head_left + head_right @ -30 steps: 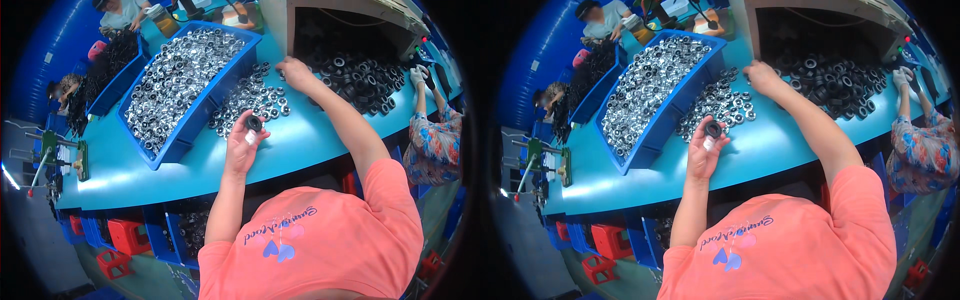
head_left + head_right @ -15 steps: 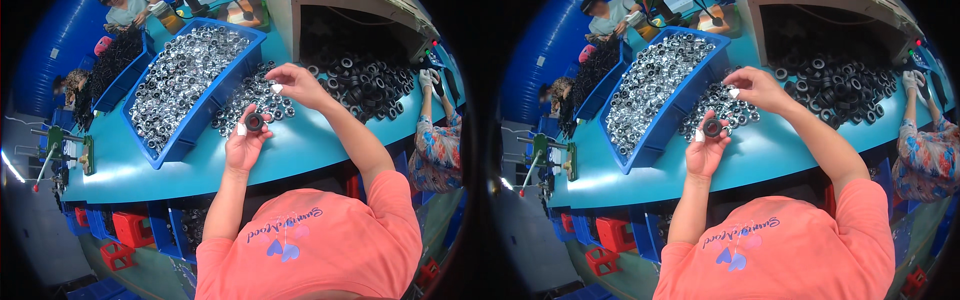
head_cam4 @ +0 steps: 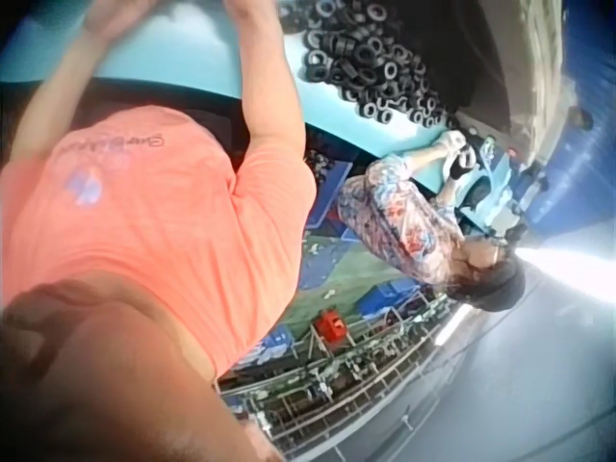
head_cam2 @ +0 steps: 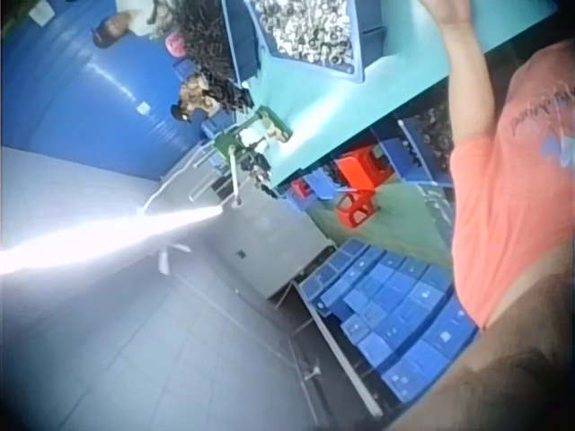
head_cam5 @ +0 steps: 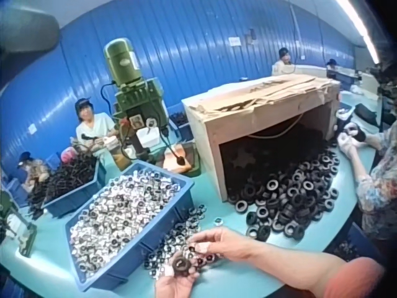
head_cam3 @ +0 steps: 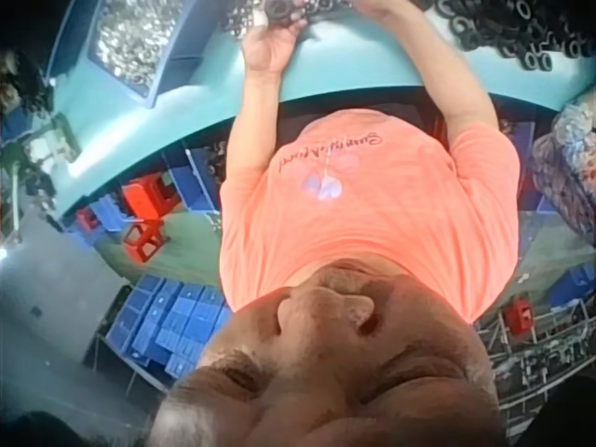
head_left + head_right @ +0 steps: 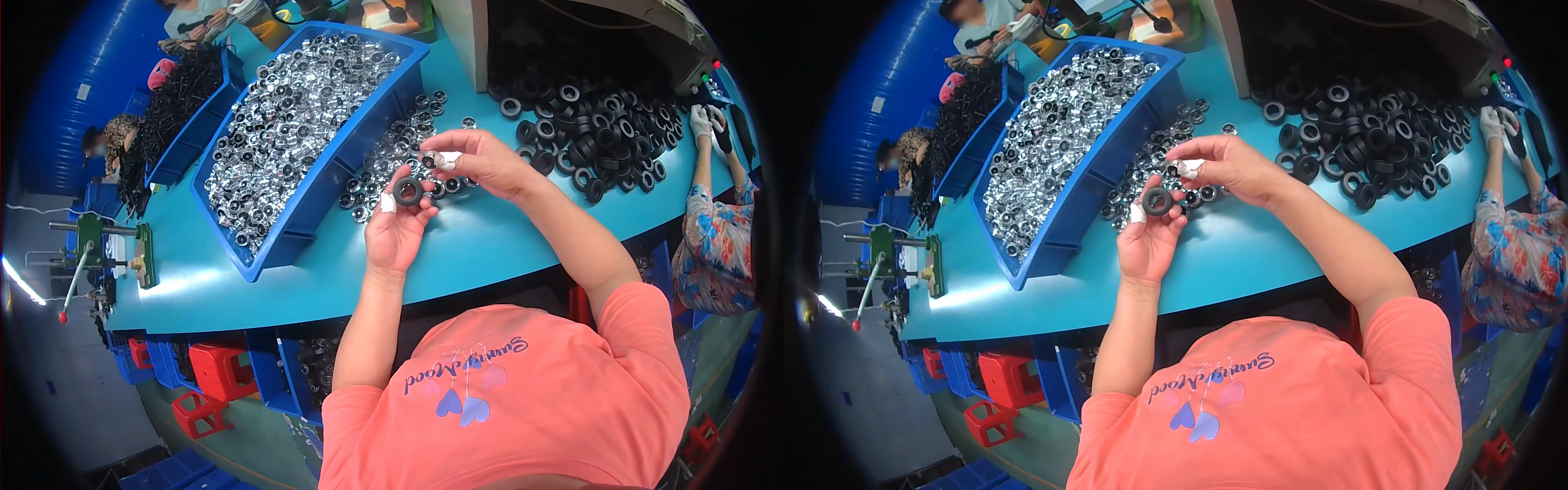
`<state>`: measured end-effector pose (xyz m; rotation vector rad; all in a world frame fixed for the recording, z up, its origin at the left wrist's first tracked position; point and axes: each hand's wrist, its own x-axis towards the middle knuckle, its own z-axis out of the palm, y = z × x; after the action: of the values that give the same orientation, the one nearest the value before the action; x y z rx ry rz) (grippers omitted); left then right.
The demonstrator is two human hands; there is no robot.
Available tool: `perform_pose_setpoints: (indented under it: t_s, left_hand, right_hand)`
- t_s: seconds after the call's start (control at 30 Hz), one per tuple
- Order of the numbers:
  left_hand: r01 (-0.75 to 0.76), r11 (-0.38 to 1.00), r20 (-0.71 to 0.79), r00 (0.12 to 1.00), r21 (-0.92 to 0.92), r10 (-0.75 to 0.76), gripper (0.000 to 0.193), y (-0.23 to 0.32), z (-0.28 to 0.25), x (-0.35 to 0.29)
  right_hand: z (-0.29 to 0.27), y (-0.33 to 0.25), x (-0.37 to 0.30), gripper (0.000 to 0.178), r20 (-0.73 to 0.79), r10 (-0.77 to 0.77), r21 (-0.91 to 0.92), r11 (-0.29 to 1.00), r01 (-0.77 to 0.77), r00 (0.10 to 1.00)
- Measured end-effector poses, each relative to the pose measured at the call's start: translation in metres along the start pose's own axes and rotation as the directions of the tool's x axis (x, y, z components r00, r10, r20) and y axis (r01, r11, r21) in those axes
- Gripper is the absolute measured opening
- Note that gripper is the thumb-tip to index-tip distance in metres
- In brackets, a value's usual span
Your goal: Assembling industrial components by inserting a white plastic part into a black rubber ring.
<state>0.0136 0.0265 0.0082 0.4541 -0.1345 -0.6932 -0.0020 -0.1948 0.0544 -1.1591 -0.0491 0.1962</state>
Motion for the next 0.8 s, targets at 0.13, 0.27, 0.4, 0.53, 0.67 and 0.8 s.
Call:
perform_pose_setpoints:
  t_s: [0.13, 0.27, 0.4, 0.53, 0.67, 0.8]
  left_hand:
    - [-0.014, 1.000, -0.003, 1.000, 0.018, 0.014, 0.051, 0.0017, -0.0038, -0.0018]
    - [-0.019, 1.000, 0.004, 1.000, -0.005, 0.019, 0.052, 0.0028, -0.0044, -0.0019]
    - [-0.034, 0.999, -0.006, 0.999, 0.005, 0.035, 0.052, 0.0050, -0.0055, -0.0040]
    - [-0.054, 0.999, 0.005, 0.999, 0.005, 0.054, 0.052, 0.0067, -0.0041, -0.0064]
    - [-0.066, 0.998, 0.020, 0.998, 0.022, 0.065, 0.051, 0.0072, -0.0022, -0.0079]
    - [-0.069, 0.997, 0.027, 0.997, 0.018, 0.068, 0.052, 0.0068, -0.0027, -0.0091]
  right_hand:
    - [0.0050, -0.0014, -0.0016, 0.032, 0.020, 0.016, -0.025, 1.000, -0.015, 1.000]
    - [0.0083, -0.0020, -0.0031, 0.032, 0.030, 0.030, -0.052, 0.998, -0.028, 0.999]
    - [0.0069, 0.0044, -0.0009, 0.033, 0.024, 0.037, -0.040, 0.999, -0.036, 0.999]
    - [0.0067, 0.0015, -0.0022, 0.034, 0.028, 0.046, -0.051, 0.998, -0.045, 0.999]
    - [0.0049, 0.0052, -0.0015, 0.034, 0.054, 0.004, -0.032, 0.999, -0.002, 0.999]
    - [0.0065, 0.0043, -0.0025, 0.033, 0.049, 0.004, -0.034, 0.999, -0.002, 0.999]
